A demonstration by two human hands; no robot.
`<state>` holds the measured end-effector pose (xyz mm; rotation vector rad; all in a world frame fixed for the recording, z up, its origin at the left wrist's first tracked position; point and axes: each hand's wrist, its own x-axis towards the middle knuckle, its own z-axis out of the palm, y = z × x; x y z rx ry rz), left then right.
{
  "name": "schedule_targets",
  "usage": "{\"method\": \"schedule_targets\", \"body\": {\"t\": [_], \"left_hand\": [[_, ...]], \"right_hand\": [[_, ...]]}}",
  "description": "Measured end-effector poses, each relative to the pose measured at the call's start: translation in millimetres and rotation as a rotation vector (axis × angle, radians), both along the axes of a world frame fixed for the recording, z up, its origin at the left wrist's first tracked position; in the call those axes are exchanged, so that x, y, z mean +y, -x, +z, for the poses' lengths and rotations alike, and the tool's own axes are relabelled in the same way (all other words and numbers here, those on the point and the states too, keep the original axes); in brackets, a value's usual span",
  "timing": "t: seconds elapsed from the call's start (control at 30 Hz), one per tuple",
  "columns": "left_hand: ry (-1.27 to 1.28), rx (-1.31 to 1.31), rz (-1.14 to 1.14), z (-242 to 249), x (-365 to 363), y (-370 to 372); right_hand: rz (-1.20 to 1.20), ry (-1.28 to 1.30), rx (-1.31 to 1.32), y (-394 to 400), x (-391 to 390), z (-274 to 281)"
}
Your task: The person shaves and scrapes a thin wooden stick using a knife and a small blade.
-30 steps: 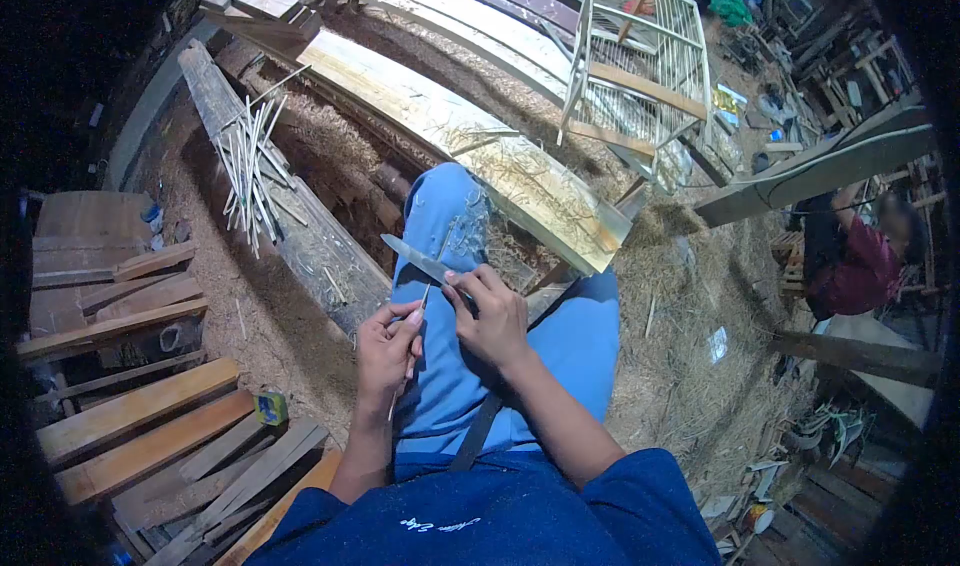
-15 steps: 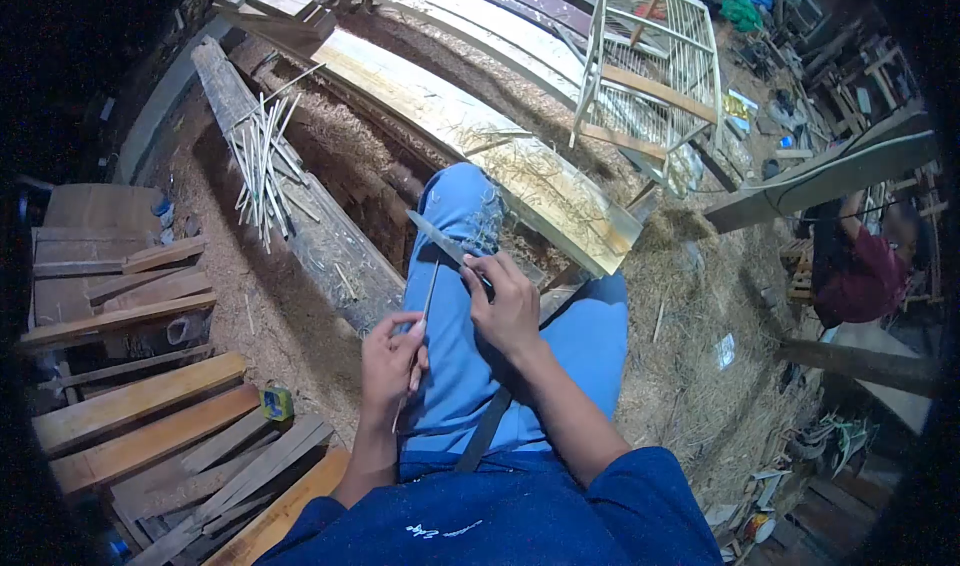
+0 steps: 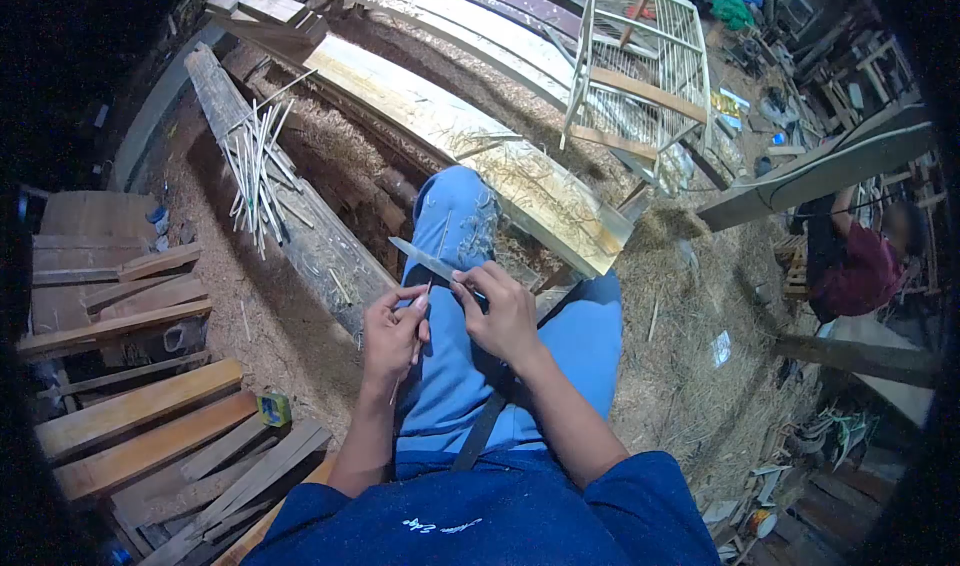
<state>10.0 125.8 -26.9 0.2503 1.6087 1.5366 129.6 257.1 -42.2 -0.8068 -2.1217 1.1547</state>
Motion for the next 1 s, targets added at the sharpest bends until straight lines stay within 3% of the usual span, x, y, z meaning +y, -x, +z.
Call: {"method": "schedule_targets", "body": {"t": [0.63, 0.73, 1.0], "left_hand": [[0.074, -0.077, -0.015, 7, -72, -30], [0.056, -0.092, 0.034, 9, -61, -27], [0.080, 0.061, -0.162, 19, 25, 16]], "right_hand": [[-0.071, -0.046, -0.142, -1, -1, 2], [-0.082, -0.016, -0.075, -1, -2, -3], [0.020, -0.047, 0.029, 0, 4, 7]]}}
